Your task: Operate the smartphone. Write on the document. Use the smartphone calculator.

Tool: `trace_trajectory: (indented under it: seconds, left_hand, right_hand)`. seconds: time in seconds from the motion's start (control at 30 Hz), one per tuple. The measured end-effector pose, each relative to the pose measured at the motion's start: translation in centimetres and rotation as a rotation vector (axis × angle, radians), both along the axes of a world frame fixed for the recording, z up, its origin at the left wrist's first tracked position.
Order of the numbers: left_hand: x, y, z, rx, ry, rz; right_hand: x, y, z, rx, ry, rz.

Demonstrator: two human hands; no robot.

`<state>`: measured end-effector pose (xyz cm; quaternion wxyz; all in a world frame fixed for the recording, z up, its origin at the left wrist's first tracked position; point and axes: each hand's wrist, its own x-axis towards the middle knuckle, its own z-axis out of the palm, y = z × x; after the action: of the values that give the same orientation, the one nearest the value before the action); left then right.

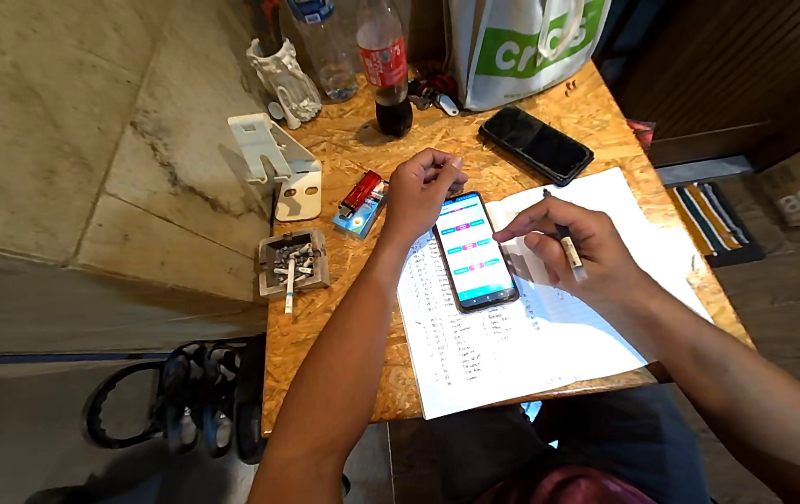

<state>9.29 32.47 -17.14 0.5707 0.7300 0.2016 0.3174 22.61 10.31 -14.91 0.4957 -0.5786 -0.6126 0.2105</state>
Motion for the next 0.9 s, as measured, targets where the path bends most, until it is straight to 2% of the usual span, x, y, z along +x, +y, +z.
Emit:
trace_trajectory:
  seconds: [0.17, 0.37, 0.7, 0.9]
  left_hand:
    - [0.06, 0.08, -0.2, -0.001, -0.013, 0.0]
    - [0.02, 0.07, -0.07, -0.002, -0.006, 0.001]
    - [-0.02, 0.0, 0.01, 0.005, 0.007, -0.003]
    - [-0.02, -0.07, 0.15, -0.004, 0.012, 0.006]
  right_hand:
    - [-0.14, 0.07, -0.33, -0.042, -0.029, 0.084]
    - [-0.32, 0.17, -0.42, -0.102, -0.057, 0.029]
    - [-0.06, 0.12, -0.45, -0.012, -0.015, 0.106]
    - [-0.14, 0.26, -0.71, -0.053, -0.082, 0.041]
